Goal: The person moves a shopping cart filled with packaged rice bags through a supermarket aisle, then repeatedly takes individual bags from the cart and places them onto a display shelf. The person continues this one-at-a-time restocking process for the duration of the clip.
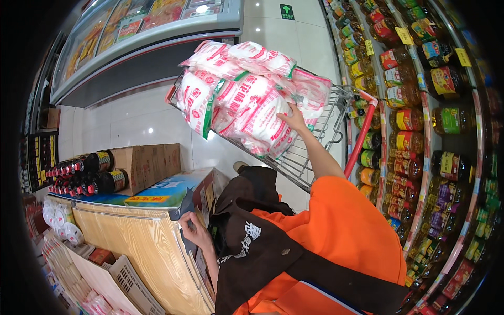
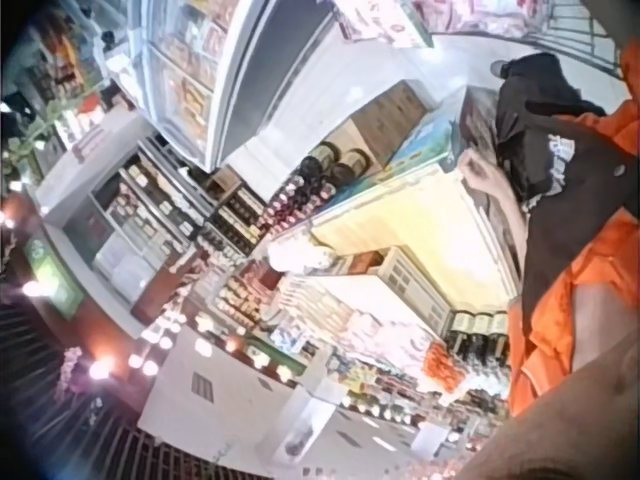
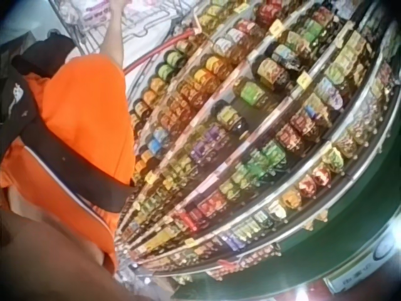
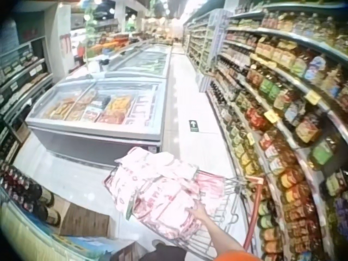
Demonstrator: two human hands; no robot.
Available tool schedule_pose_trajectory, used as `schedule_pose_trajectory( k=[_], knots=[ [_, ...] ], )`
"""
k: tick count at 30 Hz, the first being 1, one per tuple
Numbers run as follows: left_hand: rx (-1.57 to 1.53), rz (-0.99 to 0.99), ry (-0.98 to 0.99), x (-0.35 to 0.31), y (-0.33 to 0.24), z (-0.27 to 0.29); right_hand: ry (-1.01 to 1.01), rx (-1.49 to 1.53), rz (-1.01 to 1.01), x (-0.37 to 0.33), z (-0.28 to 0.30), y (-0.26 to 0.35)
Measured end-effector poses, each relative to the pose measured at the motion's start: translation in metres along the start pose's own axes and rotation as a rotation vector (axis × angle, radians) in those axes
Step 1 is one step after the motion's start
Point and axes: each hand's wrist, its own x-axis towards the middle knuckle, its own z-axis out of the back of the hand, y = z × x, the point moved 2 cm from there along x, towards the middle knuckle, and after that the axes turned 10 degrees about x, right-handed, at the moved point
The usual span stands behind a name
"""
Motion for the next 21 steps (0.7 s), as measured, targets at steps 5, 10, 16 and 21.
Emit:
schedule_pose_trajectory(
  k=[5,10,16,21],
  knots=[
    [0.006,-0.014,-0.008,0.0,0.0,-0.002,-0.004,-0.034,-0.028,0.002,0.001,0.004],
    [0.009,0.003,-0.007,0.001,0.0,-0.008,0.037,-0.049,-0.052,0.008,0.004,0.002],
    [-0.027,0.03,0.0,-0.002,-0.001,-0.016,0.075,-0.06,-0.052,0.013,0.005,-0.001],
    [-0.062,0.062,0.021,-0.002,-0.005,-0.022,0.054,-0.088,-0.053,0.02,0.007,-0.012]
  ],
)
